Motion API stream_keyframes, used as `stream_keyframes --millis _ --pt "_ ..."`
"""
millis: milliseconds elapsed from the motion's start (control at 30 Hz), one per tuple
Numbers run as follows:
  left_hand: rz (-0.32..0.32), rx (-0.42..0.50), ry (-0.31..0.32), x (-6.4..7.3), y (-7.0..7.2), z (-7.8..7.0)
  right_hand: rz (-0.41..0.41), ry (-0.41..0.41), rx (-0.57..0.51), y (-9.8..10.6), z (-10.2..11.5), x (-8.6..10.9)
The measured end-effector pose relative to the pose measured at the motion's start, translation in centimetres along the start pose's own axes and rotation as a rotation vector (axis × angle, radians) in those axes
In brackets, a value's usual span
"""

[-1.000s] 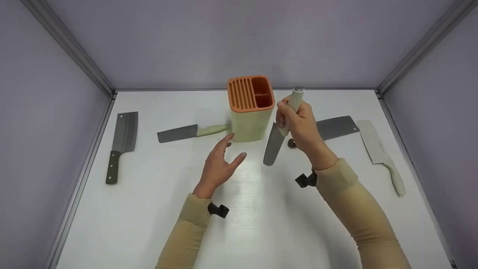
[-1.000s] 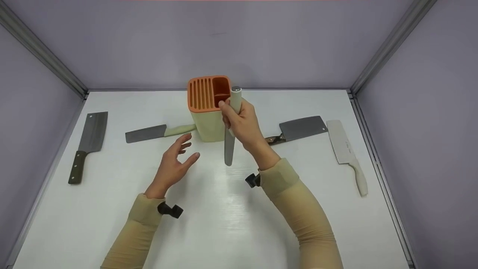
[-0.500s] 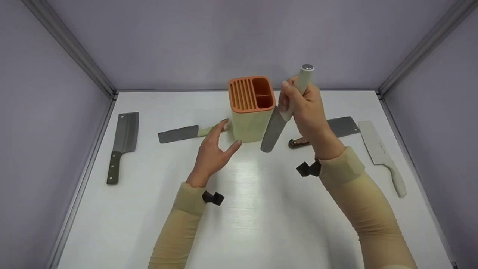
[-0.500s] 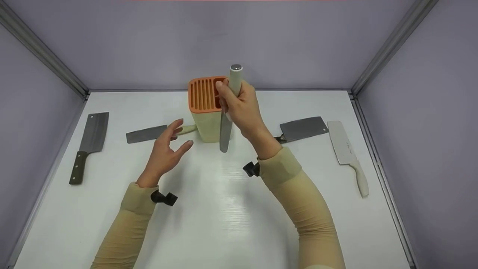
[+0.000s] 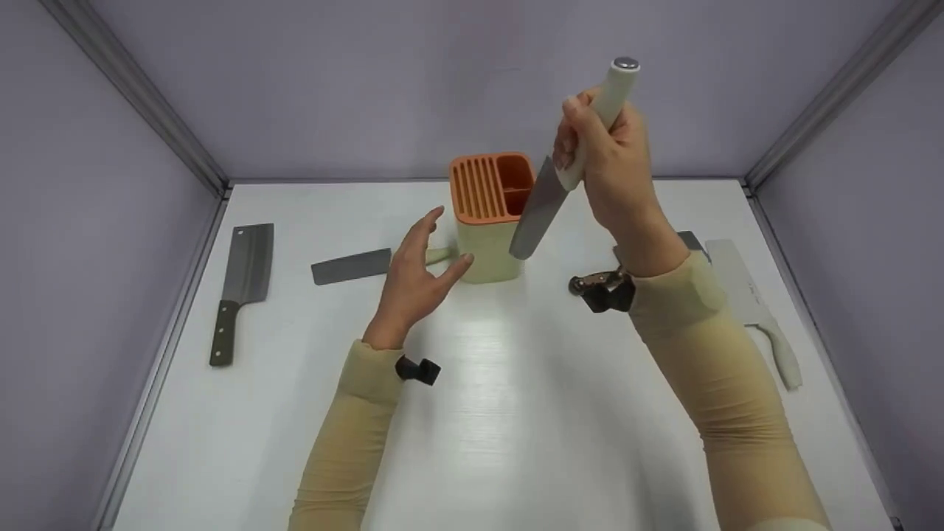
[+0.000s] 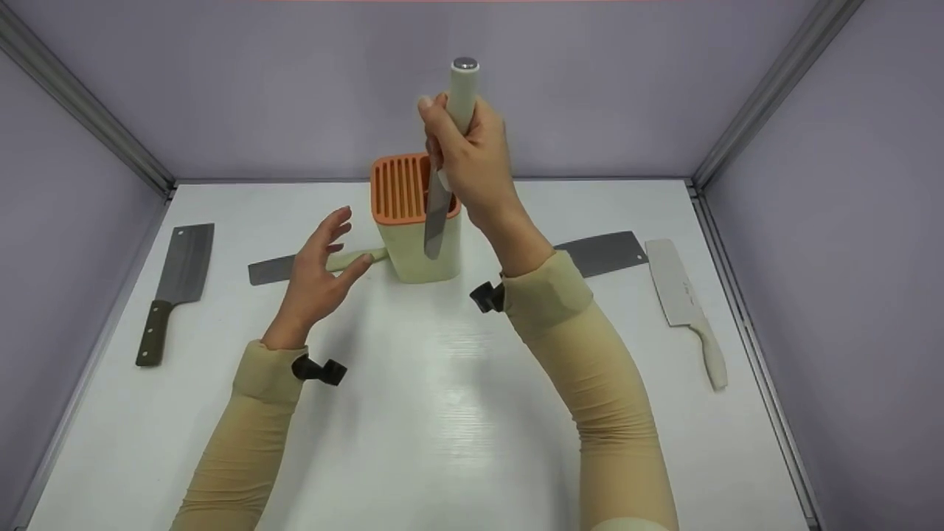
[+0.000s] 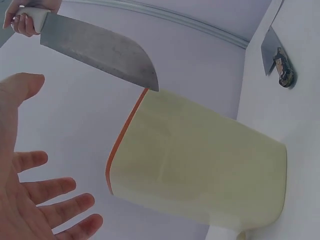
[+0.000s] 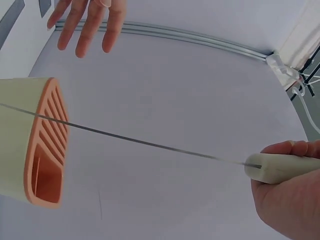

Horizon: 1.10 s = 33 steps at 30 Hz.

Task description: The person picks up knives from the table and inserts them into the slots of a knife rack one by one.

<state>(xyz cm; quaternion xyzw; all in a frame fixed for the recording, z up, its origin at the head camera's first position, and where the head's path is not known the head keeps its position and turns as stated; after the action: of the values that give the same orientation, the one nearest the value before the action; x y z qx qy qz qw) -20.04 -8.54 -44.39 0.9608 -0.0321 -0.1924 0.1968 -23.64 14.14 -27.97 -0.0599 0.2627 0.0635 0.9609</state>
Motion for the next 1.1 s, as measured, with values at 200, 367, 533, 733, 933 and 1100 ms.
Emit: stream_keyframes --millis 200,367,533,733,933,1100 --pt "-0.01 0.0 -0.029 -0.5 0.1 -0.5 -0.033 0.05 0.007 -0.8 1.3 -1.9" --pt "-0.005 0.006 -0.033 -1.0 0.4 -0.7 -0.06 0.061 0.021 -1.5 1.3 -3.3" --pt "-0.008 0.009 -0.028 -1.4 0.6 -0.7 -0.054 0.103 0.086 -2.3 0.6 -4.3" --pt "-0.005 0.002 -0.019 -1.8 0.6 -0.8 -0.039 0.159 0.183 -3.0 -0.4 -4.9" --pt "-0.011 -0.009 -0.001 -2.1 0.6 -0.8 -0.027 0.204 0.198 -3.4 -1.7 -5.7" --pt "-0.014 -0.019 -0.001 -2.2 0.6 -0.7 -0.02 0.165 0.23 -3.4 -3.1 -6.0"
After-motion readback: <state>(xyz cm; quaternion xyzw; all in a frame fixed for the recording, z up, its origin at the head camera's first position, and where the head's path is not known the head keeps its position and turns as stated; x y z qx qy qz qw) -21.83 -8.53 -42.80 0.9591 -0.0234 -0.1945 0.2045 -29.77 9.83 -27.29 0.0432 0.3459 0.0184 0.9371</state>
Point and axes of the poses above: each hand's wrist, its own x-axis away from the middle knuckle, its own y-axis out of the back of the hand, z = x × y, the point moved 2 cm from there along -x, towards the middle knuckle, and after that the axes turned 9 degrees about x, right-handed, at the moved point
